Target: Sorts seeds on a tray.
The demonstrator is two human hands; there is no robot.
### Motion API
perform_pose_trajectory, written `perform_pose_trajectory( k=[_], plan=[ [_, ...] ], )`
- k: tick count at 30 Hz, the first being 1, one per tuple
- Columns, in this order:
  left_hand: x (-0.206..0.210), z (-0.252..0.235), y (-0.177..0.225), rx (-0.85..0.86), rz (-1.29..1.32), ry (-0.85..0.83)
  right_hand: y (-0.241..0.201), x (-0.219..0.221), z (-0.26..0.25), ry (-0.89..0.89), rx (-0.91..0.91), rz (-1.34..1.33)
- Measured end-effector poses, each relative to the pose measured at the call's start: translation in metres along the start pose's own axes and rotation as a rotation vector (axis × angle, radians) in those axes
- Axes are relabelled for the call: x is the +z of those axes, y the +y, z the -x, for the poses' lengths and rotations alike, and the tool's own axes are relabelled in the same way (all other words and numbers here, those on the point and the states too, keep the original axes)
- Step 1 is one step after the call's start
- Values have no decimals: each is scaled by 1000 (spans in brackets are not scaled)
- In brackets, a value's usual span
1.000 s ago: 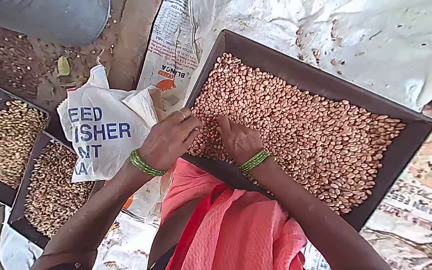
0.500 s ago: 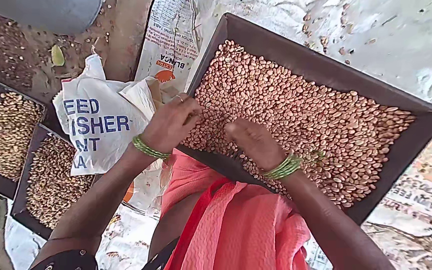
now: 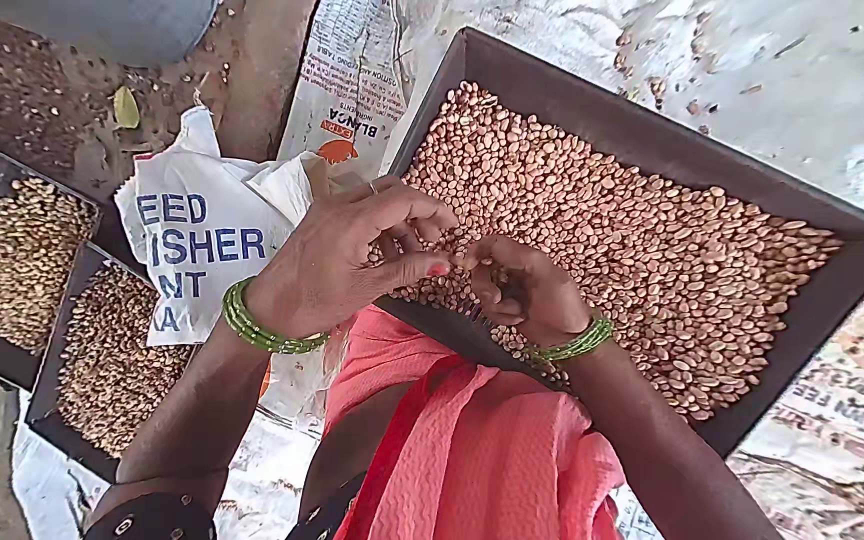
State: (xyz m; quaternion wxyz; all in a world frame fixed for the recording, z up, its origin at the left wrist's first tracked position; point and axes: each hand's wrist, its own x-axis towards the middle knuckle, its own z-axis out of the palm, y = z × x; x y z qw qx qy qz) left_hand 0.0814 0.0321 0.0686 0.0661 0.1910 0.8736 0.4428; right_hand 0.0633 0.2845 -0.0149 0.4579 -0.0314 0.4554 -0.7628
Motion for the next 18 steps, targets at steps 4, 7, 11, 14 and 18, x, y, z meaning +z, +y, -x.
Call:
perform_pose_trajectory(
  k=[4, 7, 11, 14, 18],
  plan=[
    [-7, 0, -3, -43, -360, 28, 0, 2, 5, 116, 18, -81],
    [9, 10, -30, -57, -604, -114, 1, 4, 6, 271, -27, -53],
    [39, 21, -54, -33, -801, -132, 14, -1, 10, 352, -181, 491],
    [36, 19, -52, -86, -689, -99, 19, 9, 9, 331, -279, 1180],
    [5, 18, -39, -210, -432, 22, 40, 19, -11, 310, -475, 1754]
  ],
)
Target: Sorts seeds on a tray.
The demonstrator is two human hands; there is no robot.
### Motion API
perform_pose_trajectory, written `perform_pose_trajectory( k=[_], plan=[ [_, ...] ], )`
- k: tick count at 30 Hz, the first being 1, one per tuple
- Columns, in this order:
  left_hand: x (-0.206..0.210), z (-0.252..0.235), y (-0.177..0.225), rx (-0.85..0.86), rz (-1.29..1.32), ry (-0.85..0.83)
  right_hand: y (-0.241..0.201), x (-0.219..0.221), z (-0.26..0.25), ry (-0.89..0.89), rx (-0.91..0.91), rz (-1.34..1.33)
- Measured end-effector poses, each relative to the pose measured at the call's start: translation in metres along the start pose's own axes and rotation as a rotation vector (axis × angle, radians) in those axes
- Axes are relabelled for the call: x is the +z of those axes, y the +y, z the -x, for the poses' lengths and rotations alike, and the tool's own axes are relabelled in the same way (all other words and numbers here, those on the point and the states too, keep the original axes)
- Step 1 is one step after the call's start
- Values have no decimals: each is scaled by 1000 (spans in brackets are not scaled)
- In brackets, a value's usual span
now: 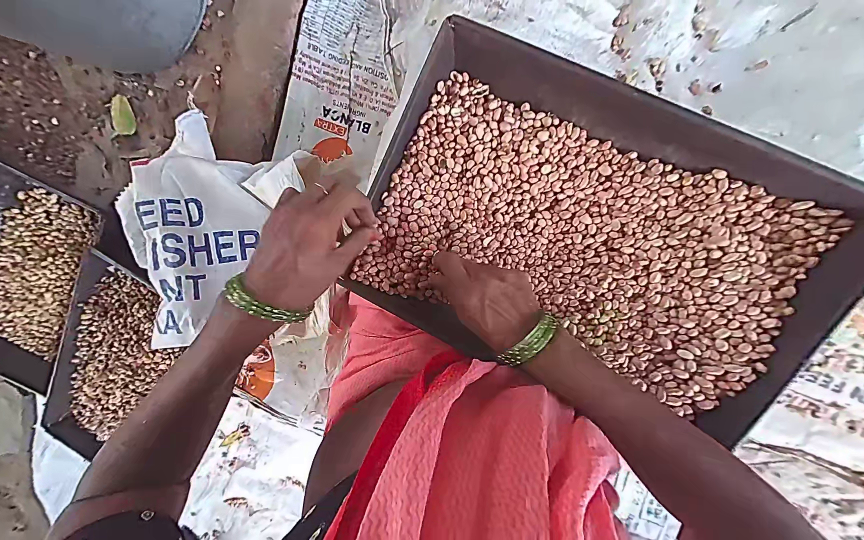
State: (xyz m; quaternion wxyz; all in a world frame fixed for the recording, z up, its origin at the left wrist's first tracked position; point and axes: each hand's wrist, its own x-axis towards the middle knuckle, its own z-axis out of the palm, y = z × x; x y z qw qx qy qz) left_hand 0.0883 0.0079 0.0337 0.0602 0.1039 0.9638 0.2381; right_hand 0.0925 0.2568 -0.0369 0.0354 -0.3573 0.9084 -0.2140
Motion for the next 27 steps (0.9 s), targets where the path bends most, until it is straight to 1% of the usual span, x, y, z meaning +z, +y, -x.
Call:
perform_pose_trajectory(
  k=[2, 3, 4, 5, 7, 9, 10, 11, 12, 13, 14, 15, 16, 19, 20, 21, 22, 24, 25, 27],
  plan=[
    [-16, 3, 0, -42, 18, 53, -5, 5, -6, -42, 2, 91],
    [-23, 4, 0, -60, 21, 63, -6, 5, -8, -62, 24, 70],
    [-28, 4, 0, -69, 16, 64, -7, 5, -8, -83, 65, 3],
    [-31, 5, 0, -68, 14, 63, -8, 2, -9, -103, 134, -127],
    [-35, 4, 5, -19, 80, 37, -5, -17, -8, -199, 304, -584],
    [-37, 3, 16, 86, 267, -29, 2, -29, -6, -249, 444, -1193],
    [-37, 2, 24, 150, 384, -67, 6, -32, -5, -287, 483, -1449],
    [-37, 2, 31, 201, 470, -97, 10, -33, -4, -329, 493, -1624],
    [-38, 1, 35, 224, 480, -100, 12, -32, -5, -358, 498, -1712],
    [-38, 0, 36, 214, 408, -83, 13, -31, -6, -370, 505, -1742],
    [-38, 0, 35, 168, 284, -75, 12, -31, -7, -376, 530, -1753],
    [-35, -1, 32, 102, 159, -97, 11, -32, -7, -382, 573, -1745],
    [-29, -1, 31, 19, 71, -154, 11, -34, -6, -383, 626, -1720],
    [5, -10, 48, -249, -70, -466, 15, -42, 4, -309, 734, -1613],
    [20, -13, 56, -292, -78, -562, 18, -46, 8, -254, 757, -1593],
    [36, -16, 65, -301, -69, -623, 22, -49, 13, -186, 782, -1573],
    [49, -21, 76, -297, -40, -655, 26, -54, 16, -121, 811, -1549],
    [74, -27, 99, -214, 64, -660, 34, -64, 18, -8, 861, -1492],
    [81, -28, 110, -131, 144, -646, 38, -69, 17, 35, 859, -1458],
    [84, -22, 126, 95, 360, -652, 46, -79, 16, 97, 784, -1403]
  ],
)
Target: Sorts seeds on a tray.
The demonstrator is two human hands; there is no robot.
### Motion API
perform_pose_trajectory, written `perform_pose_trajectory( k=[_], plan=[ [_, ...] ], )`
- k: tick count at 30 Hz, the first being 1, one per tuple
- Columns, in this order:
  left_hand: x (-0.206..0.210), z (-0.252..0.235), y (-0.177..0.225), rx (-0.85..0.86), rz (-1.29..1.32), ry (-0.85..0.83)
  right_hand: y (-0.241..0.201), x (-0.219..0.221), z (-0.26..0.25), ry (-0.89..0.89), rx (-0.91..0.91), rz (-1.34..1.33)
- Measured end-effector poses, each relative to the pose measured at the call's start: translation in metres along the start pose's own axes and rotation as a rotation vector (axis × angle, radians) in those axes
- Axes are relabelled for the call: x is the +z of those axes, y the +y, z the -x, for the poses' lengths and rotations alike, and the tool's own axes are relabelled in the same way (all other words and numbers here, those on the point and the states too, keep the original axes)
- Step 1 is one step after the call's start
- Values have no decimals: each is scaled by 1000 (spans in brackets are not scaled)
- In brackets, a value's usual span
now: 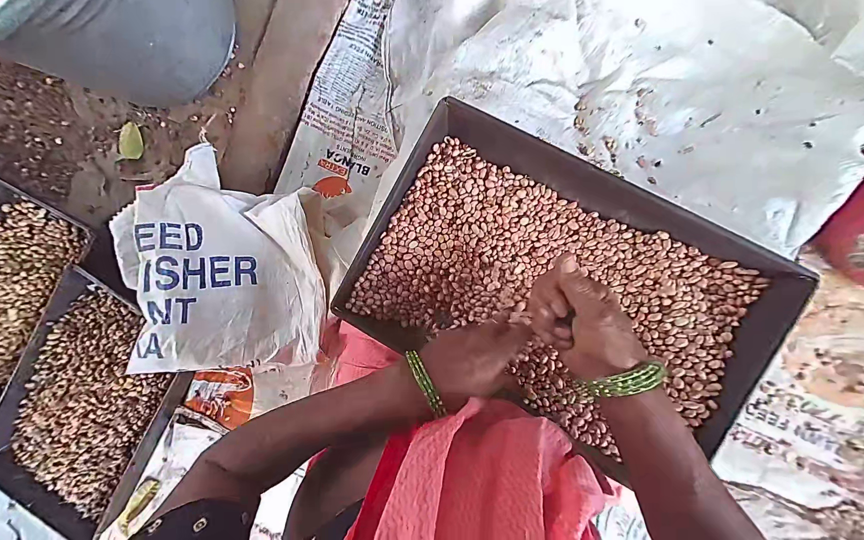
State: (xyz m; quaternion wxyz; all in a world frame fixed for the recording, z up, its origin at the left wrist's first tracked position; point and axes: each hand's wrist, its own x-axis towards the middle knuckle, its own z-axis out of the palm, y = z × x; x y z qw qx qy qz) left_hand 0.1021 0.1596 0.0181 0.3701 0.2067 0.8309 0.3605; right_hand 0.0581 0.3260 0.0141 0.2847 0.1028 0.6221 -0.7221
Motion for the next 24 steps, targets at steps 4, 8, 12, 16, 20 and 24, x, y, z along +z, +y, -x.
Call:
perform_pose_trajectory(
  k=[4, 8, 12, 16, 20, 24],
  plan=[
    [7, 37, -1, 417, 68, -31, -11, -6, -4, -26, -202, 121],
    [-24, 68, -37, 336, -98, 71, 1, -8, -9, -68, -333, 413],
    [-67, 54, -59, -7, -419, 126, 7, -14, -3, -65, -315, 419],
    [-87, -2, -45, -88, -558, -69, 6, -27, 7, -55, -306, 565],
    [-95, -53, -19, 30, -537, -44, 19, -25, 26, -205, -356, 1080],
    [-110, -45, -15, 216, -371, 235, 49, -12, 32, -261, -552, 1457]
  ],
)
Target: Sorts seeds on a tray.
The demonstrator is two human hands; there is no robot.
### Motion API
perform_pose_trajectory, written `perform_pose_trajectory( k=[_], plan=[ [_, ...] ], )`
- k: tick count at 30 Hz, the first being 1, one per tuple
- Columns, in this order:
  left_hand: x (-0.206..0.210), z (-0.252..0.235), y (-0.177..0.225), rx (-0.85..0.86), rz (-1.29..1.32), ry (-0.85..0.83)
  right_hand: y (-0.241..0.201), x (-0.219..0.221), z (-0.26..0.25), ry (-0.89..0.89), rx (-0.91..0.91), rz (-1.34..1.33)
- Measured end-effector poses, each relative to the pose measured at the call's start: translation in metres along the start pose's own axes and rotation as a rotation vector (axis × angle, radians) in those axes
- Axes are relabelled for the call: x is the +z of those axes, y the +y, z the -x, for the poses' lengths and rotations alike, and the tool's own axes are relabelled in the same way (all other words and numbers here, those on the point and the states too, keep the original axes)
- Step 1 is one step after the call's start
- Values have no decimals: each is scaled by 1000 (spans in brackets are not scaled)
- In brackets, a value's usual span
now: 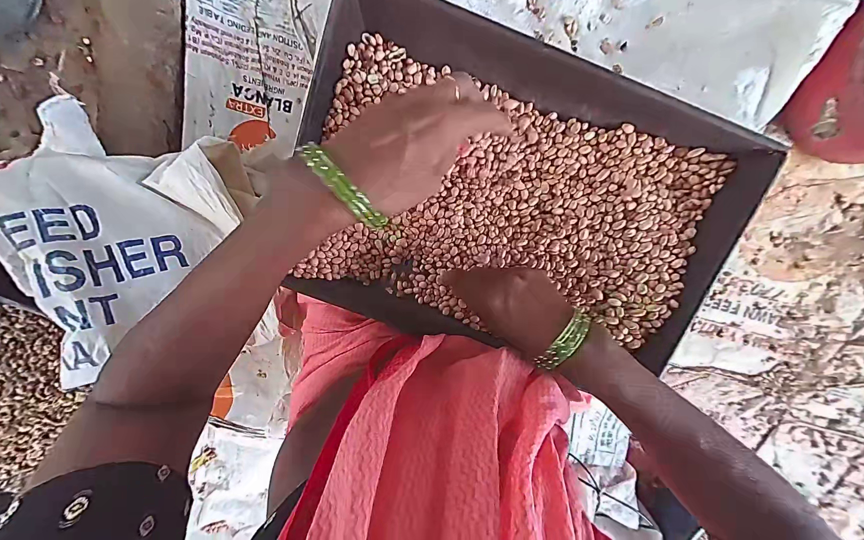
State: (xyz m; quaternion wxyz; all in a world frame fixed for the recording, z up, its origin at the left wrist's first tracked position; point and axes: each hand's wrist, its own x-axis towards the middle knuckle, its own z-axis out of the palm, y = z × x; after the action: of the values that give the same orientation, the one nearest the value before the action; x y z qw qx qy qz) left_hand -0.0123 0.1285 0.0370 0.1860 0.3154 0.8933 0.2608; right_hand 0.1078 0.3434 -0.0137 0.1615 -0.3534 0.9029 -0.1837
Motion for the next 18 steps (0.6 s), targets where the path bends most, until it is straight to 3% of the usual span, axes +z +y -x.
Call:
perform_pose_trajectory(
  k=[5, 12, 14, 18],
  plan=[
    [-9, 46, -12, 34, 49, 105, -1, 18, -12, 109, -94, 138],
    [32, 85, -11, -71, 82, 12, -8, 20, -14, 52, -82, 179],
    [45, 86, -7, -107, 90, -35, -9, 9, -21, -84, 109, 70],
    [72, 81, 0, -92, 101, -46, 18, -19, -12, 152, 299, -515]
  ],
)
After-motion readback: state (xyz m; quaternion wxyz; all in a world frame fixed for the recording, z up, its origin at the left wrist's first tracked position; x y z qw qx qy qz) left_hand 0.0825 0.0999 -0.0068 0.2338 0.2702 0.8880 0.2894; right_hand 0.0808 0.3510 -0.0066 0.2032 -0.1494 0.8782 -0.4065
